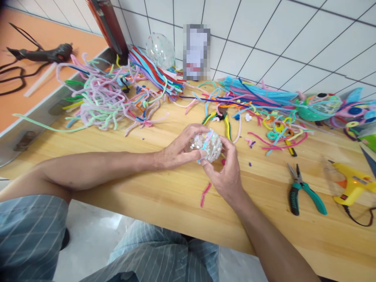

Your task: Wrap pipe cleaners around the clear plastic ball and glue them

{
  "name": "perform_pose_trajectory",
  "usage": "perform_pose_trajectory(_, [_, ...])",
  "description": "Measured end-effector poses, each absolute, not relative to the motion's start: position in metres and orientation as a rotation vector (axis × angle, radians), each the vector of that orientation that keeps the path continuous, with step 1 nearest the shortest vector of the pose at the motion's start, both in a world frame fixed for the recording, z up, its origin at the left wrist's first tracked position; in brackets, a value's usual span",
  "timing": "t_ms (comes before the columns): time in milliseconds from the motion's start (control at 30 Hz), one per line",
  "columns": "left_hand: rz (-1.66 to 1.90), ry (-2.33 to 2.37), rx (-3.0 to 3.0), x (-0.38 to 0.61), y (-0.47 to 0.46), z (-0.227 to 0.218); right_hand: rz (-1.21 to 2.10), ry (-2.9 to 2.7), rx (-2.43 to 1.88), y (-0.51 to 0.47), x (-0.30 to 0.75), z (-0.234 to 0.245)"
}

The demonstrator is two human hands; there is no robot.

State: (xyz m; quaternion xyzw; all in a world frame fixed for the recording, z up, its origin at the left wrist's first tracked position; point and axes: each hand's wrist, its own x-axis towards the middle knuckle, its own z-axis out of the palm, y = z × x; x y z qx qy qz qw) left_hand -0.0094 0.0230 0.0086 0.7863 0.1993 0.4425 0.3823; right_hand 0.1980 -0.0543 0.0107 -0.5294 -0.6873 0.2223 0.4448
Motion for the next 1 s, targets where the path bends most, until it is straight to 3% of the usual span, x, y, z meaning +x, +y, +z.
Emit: perform_pose_trajectory(1000, [1.042, 0.573, 2.046, -0.029, 0.024, 0.003, 0.366, -1.79, -1.216, -0.046, 0.181, 0.008])
